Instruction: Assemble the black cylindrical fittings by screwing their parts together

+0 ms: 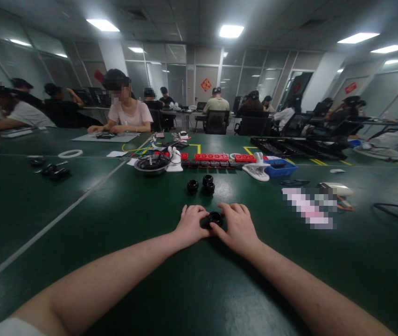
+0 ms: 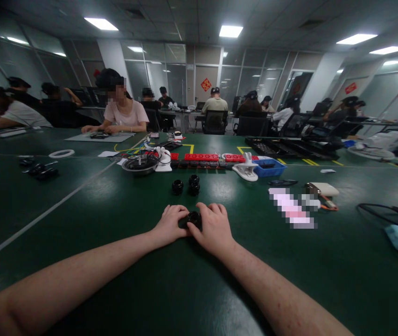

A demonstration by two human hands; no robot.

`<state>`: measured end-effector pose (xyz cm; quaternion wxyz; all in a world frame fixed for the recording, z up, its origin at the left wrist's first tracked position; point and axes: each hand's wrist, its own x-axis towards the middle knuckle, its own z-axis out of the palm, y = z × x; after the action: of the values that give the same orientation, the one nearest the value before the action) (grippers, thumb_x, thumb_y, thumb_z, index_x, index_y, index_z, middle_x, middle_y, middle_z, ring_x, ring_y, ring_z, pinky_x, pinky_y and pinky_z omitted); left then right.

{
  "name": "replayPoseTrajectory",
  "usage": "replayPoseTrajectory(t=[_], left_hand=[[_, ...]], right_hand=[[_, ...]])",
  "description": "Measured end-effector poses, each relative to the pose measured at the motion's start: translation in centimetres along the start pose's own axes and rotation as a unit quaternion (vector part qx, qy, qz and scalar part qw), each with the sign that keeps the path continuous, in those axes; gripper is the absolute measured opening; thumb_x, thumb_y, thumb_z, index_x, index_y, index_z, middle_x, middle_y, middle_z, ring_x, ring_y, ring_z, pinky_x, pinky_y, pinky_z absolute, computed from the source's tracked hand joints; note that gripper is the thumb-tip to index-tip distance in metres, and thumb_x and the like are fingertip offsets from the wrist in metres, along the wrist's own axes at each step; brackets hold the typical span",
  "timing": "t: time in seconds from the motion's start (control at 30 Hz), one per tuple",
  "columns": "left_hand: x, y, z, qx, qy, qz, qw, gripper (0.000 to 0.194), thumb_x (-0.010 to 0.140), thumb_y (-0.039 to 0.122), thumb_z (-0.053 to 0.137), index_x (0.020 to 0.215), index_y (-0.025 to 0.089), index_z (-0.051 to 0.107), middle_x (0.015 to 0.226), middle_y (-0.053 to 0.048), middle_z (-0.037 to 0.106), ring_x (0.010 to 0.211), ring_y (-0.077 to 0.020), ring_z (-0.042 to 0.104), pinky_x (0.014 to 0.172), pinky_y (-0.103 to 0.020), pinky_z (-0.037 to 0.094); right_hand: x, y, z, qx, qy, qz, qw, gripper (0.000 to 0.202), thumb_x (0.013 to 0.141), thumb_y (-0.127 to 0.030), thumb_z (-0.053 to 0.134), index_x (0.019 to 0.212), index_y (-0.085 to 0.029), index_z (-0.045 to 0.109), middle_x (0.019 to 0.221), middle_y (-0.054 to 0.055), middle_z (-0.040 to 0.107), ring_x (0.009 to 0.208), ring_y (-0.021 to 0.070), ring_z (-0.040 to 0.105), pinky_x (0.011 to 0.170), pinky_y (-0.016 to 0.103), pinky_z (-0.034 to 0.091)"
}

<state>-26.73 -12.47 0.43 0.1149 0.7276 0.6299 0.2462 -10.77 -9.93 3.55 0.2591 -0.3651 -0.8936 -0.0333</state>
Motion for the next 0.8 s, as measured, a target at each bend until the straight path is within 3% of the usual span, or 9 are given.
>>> replayPoseTrajectory(t=[0.43, 0.63, 0.8], left_hand=[[0.1, -0.19, 0.44, 0.006, 0.005, 0.001, 1.0, 0.034, 0.059, 0.043, 0.062, 0.086, 0.023, 0.059, 0.097, -0.001, 0.051, 0.098, -0.0224, 0.043, 0.098, -0.05, 0.017], [0.05, -0.36, 0.54, 0.008, 0.004, 0.005, 1.0, 0.035, 0.06, 0.042, 0.061, 0.089, 0.023, 0.058, 0.098, -0.002, 0.051, 0.098, -0.0228, 0.043, 0.097, -0.05, 0.017], [0.0, -0.2, 0.3, 0.009, 0.002, -0.002, 1.0, 0.034, 0.059, 0.04, 0.061, 0.089, 0.023, 0.059, 0.098, -0.002, 0.051, 0.099, -0.023, 0.042, 0.098, -0.05, 0.016]], right_hand=[[0.22, -0.21, 0.14, -0.003, -0.026, -0.012, 1.0, 0.045, 0.071, -0.039, 0.054, 0.107, -0.013, 0.047, 0.089, 0.008, 0.058, 0.085, 0.0227, 0.046, 0.079, 0.037, 0.033], [0.04, -0.17, 0.47, 0.03, -0.042, -0.017, 0.999, 0.029, 0.073, -0.033, 0.052, 0.097, -0.016, 0.053, 0.086, 0.007, 0.058, 0.083, 0.0211, 0.046, 0.075, 0.035, 0.036], [-0.14, -0.12, 0.7, 0.062, -0.041, -0.007, 0.997, 0.031, 0.072, -0.03, 0.054, 0.099, -0.015, 0.052, 0.089, 0.007, 0.057, 0.083, 0.0204, 0.047, 0.074, 0.034, 0.036]])
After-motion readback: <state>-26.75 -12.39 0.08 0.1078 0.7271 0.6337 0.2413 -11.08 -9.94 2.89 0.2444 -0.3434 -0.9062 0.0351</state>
